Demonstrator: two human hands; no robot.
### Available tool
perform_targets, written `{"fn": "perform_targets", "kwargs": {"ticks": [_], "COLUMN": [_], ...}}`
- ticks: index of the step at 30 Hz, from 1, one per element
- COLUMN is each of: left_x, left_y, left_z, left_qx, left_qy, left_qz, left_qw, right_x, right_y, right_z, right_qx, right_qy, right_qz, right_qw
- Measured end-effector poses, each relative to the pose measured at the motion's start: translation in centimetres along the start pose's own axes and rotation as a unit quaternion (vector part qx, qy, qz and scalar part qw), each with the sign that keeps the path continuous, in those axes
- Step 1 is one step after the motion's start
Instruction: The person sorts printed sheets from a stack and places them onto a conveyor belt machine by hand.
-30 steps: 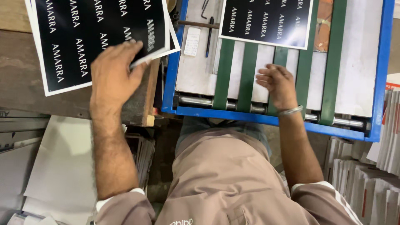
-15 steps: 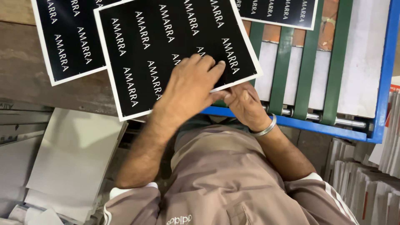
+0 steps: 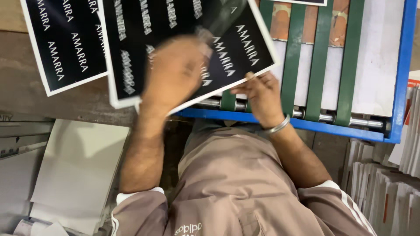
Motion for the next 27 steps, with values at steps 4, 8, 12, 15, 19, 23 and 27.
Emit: {"fn": "perform_targets", "kwargs": {"ticks": [4, 8, 12, 15, 19, 23, 27], "left_x": [2.0, 2.5, 6.5, 9.2, 10.3, 10.1, 10.1], "left_y": [10.0, 12.6, 9.1, 7.1, 6.8, 6.9, 6.8], "left_z": [-1.6, -3.5, -3.9, -5.1, -6.7, -6.1, -4.9], "left_qx": [-0.314, -0.116, 0.003, 0.018, 0.000, -0.003, -0.005], "left_qy": [0.133, 0.015, 0.060, 0.116, 0.150, 0.155, 0.173], "left_qz": [0.009, 0.320, 0.351, 0.346, 0.309, 0.314, 0.314], "left_qw": [0.940, 0.940, 0.934, 0.931, 0.939, 0.937, 0.934], "right_x": [-1.3, -3.9, -5.8, -6.4, -6.0, -5.2, -4.0], "right_y": [8.6, 16.9, 19.2, 18.8, 18.7, 18.8, 18.0], "right_z": [3.4, 4.6, 5.3, 6.3, 9.7, 13.6, 15.8], "right_qx": [-0.125, -0.295, -0.350, -0.327, -0.322, -0.319, -0.315], "right_qy": [0.038, 0.066, 0.045, 0.046, 0.015, 0.004, -0.007], "right_qz": [-0.006, -0.028, -0.047, -0.040, -0.011, 0.008, 0.023], "right_qw": [0.991, 0.953, 0.934, 0.943, 0.946, 0.948, 0.949]}}
Point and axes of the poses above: each hand's wrist, its own z-axis towards the middle knuckle, its own y-axis out of the back of the hand, x = y × z, the point moved 2 cm from there along z, towards the middle knuckle, and after that the axes turned 10 degrees about -z, right-handed, at the moved point
